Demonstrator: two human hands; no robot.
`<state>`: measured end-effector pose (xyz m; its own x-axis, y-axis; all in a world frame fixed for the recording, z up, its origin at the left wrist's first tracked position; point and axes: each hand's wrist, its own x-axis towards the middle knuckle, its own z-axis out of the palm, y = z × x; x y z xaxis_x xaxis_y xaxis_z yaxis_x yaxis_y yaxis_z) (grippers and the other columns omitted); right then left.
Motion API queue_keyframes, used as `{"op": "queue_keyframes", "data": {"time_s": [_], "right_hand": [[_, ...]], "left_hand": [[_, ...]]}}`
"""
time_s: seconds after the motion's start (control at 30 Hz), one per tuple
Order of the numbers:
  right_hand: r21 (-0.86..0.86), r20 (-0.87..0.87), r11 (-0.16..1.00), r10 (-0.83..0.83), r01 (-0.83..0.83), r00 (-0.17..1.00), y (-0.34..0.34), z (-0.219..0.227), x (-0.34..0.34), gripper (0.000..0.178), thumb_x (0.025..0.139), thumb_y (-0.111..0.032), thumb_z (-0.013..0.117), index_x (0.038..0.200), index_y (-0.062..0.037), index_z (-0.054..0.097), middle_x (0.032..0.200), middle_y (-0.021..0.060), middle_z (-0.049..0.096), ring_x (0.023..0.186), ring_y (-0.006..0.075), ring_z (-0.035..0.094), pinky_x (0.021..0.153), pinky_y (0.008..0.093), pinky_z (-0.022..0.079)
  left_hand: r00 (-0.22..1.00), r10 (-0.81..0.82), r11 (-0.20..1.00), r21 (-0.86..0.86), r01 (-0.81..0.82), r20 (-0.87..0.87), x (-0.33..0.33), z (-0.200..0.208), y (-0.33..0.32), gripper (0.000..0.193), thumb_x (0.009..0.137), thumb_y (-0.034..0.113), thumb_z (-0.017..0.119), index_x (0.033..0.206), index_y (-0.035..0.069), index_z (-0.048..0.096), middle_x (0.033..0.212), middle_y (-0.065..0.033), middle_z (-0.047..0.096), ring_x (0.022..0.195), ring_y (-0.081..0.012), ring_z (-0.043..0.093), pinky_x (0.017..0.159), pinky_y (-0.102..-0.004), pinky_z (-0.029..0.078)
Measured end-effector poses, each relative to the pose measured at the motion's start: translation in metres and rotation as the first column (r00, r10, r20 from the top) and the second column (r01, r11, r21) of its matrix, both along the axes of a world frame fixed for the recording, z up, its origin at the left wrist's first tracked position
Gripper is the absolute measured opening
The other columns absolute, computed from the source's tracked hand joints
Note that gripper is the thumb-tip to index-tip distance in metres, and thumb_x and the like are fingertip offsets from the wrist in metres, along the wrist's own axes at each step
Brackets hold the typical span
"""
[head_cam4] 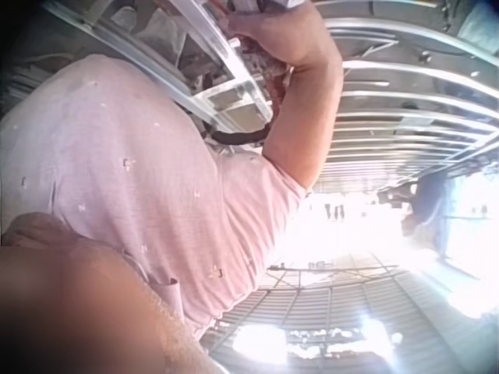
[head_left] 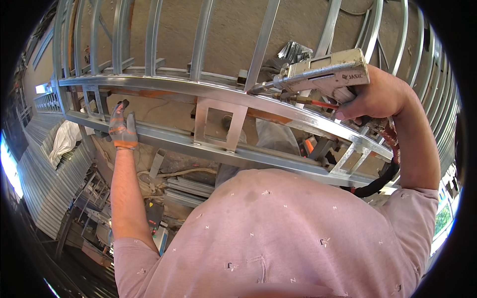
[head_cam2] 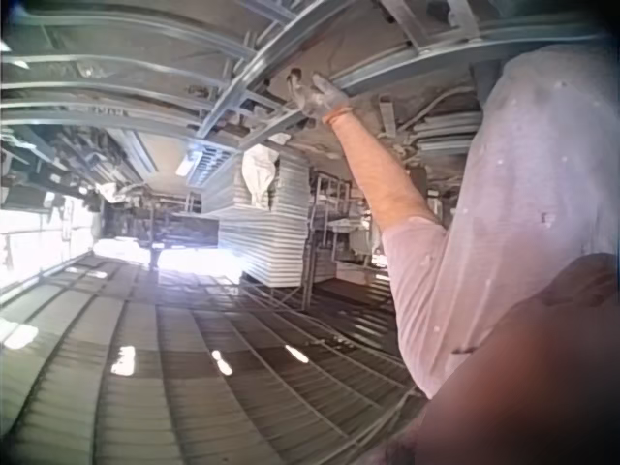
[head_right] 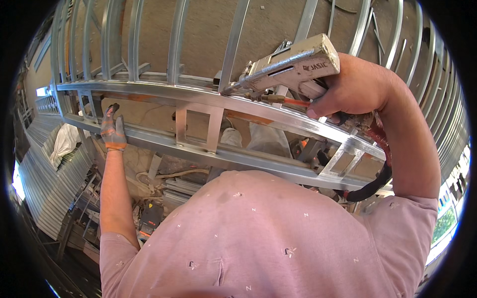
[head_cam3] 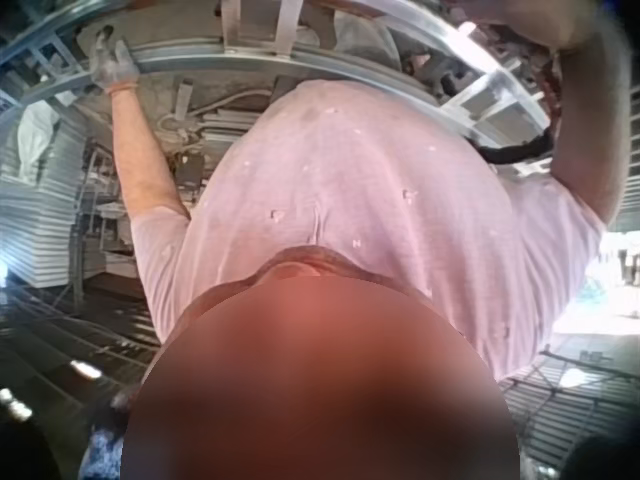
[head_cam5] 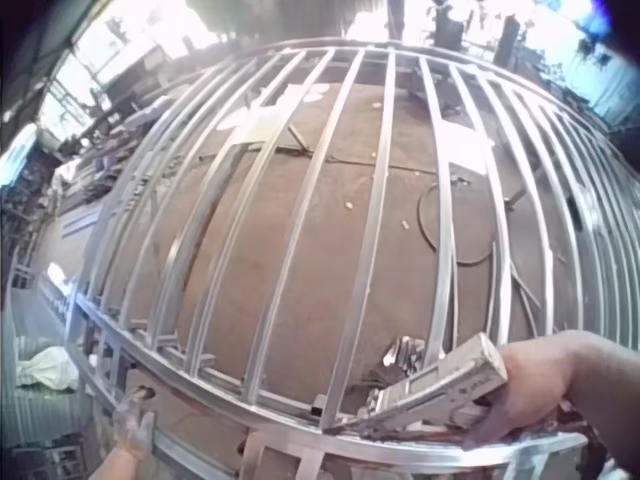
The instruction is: The person welds joints on a metal frame using a handheld welding gun. They reposition the frame and continue welding along different seams, producing sparks throughout the process.
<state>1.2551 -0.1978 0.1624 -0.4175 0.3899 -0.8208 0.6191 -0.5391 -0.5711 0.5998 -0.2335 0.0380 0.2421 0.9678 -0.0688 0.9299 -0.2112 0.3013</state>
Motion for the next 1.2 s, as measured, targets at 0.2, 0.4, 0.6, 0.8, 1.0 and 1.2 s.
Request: {"op": "queue_keyframes", "data": {"time_s": [0.2,0.4,0.6,0.8,1.0,1.2], "right_hand": [[-0.088,0.027,0.996,-0.011,0.013,1.000,0.004,0.002,-0.001,0.057,0.070,-0.008,0.089,0.124,-0.0004,0.072,0.103,0.0095,0.076,0.089,0.0194,0.068,0.083,0.0349,0.057],[-0.085,0.061,0.996,0.020,-0.015,0.998,0.009,0.005,-0.005,0.055,0.070,-0.008,0.088,0.122,-0.0008,0.073,0.098,0.0080,0.075,0.082,0.0184,0.068,0.076,0.0344,0.058],[-0.115,0.036,0.993,-0.008,0.012,0.999,0.011,0.006,-0.005,0.060,0.069,-0.006,0.086,0.127,-0.0019,0.072,0.104,0.0105,0.077,0.088,0.0186,0.070,0.082,0.0347,0.059],[-0.056,0.014,0.997,0.060,-0.060,0.998,0.012,-0.001,-0.004,0.061,0.069,-0.007,0.087,0.127,-0.0020,0.072,0.104,0.0107,0.076,0.089,0.0195,0.070,0.083,0.0349,0.058],[-0.133,0.071,0.989,0.074,-0.064,0.995,0.018,0.004,-0.005,0.057,0.070,-0.007,0.087,0.125,-0.0012,0.072,0.099,0.0097,0.076,0.085,0.0190,0.070,0.078,0.0351,0.059],[-0.108,0.032,0.994,0.038,-0.035,0.999,0.014,-0.001,-0.004,0.055,0.071,-0.007,0.087,0.124,-0.0011,0.072,0.093,0.0102,0.075,0.072,0.0174,0.069,0.064,0.0335,0.059]], "left_hand": [[1.000,0.015,1.000,-0.005,-0.015,-0.004,0.001,0.001,0.000,0.038,0.099,0.024,0.068,0.130,0.001,0.067,0.130,-0.0188,0.070,0.121,-0.0359,0.067,0.106,-0.0419,0.052],[0.999,0.007,1.000,-0.005,-0.007,-0.034,0.000,0.001,0.000,0.038,0.100,0.024,0.067,0.131,0.002,0.067,0.131,-0.0184,0.070,0.121,-0.0355,0.067,0.106,-0.0420,0.052],[1.000,0.027,1.000,-0.002,-0.027,-0.007,0.006,0.005,0.000,0.036,0.099,0.022,0.067,0.130,0.002,0.068,0.128,-0.0169,0.071,0.121,-0.0350,0.067,0.106,-0.0416,0.052],[0.999,0.041,0.999,-0.025,-0.041,0.003,0.011,0.007,0.002,0.036,0.098,0.019,0.067,0.129,0.003,0.068,0.127,-0.0160,0.072,0.120,-0.0343,0.068,0.105,-0.0417,0.052],[0.994,0.101,0.994,-0.055,-0.099,0.038,0.006,0.004,-0.001,0.037,0.100,0.024,0.065,0.131,0.003,0.068,0.128,-0.0167,0.071,0.120,-0.0346,0.068,0.105,-0.0418,0.052],[0.996,0.072,0.996,-0.047,-0.075,-0.060,-0.004,-0.002,-0.002,0.040,0.103,0.028,0.065,0.133,0.001,0.067,0.132,-0.0161,0.070,0.120,-0.0318,0.068,0.104,-0.0406,0.053]]}}
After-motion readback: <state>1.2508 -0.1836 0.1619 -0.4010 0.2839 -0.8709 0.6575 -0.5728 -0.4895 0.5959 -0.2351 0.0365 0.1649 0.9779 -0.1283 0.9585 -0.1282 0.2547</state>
